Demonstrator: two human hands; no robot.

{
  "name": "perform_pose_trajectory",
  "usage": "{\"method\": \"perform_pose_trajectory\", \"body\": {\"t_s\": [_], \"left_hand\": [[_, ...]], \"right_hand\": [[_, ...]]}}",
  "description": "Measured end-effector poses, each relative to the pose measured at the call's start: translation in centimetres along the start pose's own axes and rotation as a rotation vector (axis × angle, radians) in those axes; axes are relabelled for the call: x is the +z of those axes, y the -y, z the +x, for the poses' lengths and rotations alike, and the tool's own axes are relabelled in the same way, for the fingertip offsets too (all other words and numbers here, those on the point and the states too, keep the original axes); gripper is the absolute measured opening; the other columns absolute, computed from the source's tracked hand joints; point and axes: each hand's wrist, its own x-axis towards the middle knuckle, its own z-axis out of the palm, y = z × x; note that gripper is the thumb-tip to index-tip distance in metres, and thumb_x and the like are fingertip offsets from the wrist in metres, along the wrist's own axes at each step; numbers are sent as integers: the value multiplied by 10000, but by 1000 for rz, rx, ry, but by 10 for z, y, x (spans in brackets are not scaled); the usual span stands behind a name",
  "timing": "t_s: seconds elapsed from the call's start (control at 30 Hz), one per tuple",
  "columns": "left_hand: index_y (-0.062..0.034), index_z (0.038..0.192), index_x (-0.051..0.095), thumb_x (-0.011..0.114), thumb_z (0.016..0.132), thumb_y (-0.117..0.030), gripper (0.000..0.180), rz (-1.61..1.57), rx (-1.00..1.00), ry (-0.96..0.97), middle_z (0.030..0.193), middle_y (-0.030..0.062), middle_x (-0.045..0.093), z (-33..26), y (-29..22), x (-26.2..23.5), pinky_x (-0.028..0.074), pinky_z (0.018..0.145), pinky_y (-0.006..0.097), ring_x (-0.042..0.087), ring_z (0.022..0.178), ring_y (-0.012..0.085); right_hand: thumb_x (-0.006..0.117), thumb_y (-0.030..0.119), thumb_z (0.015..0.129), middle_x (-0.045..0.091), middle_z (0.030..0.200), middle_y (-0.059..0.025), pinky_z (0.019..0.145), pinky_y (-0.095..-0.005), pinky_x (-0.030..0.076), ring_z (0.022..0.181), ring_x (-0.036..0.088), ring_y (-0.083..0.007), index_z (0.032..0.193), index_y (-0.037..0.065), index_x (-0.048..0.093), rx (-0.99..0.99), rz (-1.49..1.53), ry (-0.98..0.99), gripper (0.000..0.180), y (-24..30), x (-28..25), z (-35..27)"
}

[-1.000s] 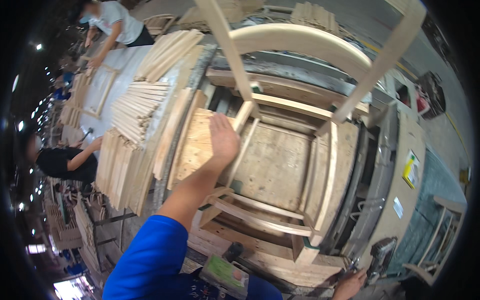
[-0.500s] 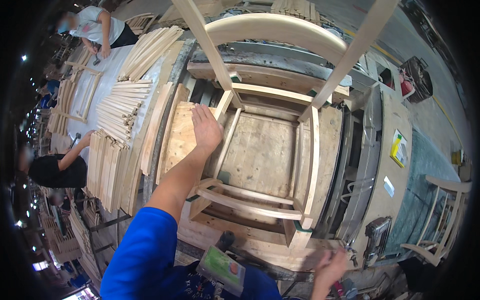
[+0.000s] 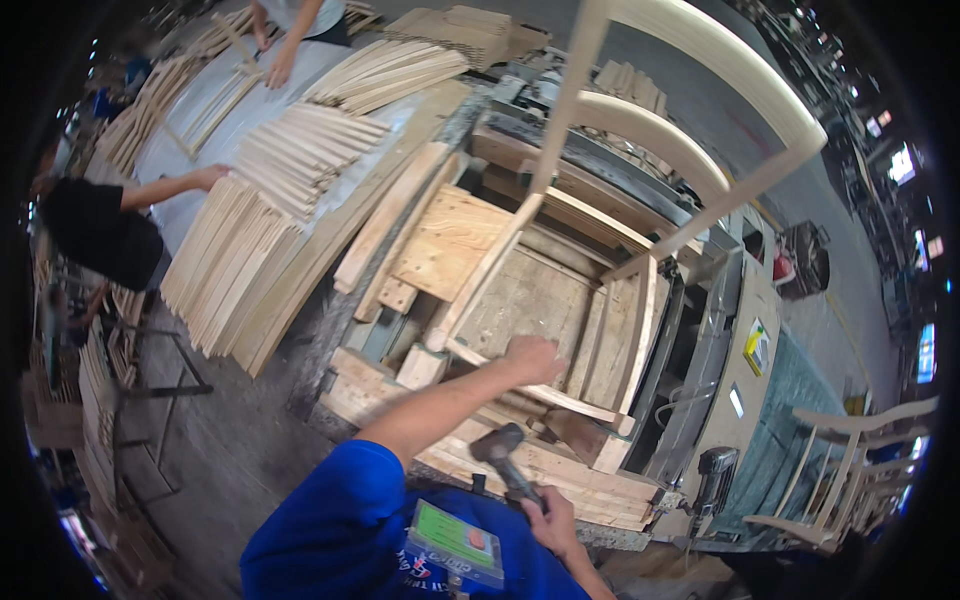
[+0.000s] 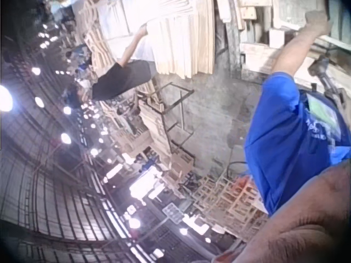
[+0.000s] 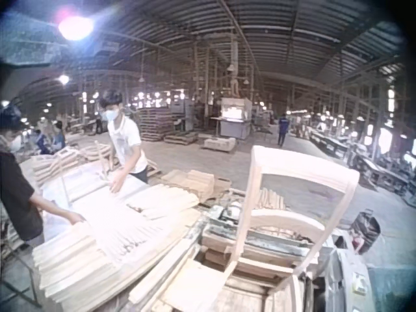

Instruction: The person assembles wooden chair frames on a workbench. They position the frame, use a pneumatic nail gun to fasten joints, and move completed frames to a conveyor belt. The process repeats for multiple chairs.

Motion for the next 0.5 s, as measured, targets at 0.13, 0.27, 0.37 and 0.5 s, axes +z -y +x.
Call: {"method": "perform_pose_trajectory", "body": {"t_s": [0.13, 0.27, 0.37, 0.5], "left_hand": [[-21, 1000, 784, 438, 1042, -453, 556, -43, -17, -112, 1074, 206, 759, -39, 36, 29, 534, 945, 456, 720, 1062, 344], [-18, 949, 785, 431, 1033, -462, 574, -65, 33, -198, 1033, 227, 756, -42, 45, 34, 542, 926, 486, 730, 994, 367], [-20, 935, 785, 436, 1033, -461, 571, -35, 77, -283, 1034, 227, 757, -37, 47, 39, 567, 865, 482, 739, 960, 366], [-61, 964, 791, 493, 983, -406, 456, 70, 50, -135, 1063, 190, 761, -30, 54, 30, 564, 863, 503, 727, 992, 378]], "right_hand": [[623, 345, 1046, 464, 644, 71, 425, -241, 314, 507, 398, -39, 839, 142, 556, 221, 441, -180, 297, 17, -25, -26], [599, 502, 1034, 412, 588, 89, 356, -229, 228, 429, 334, -23, 831, 188, 541, 36, 351, -561, 378, 80, -93, -33], [560, 478, 1058, 435, 623, 89, 358, -217, 228, 443, 354, -14, 975, 143, 603, -222, 279, -853, 348, 137, -174, -66], [492, 414, 1098, 432, 706, 62, 437, -218, 235, 521, 344, -31, 1087, 71, 598, -679, 259, -1033, 359, 240, -260, -150]]}}
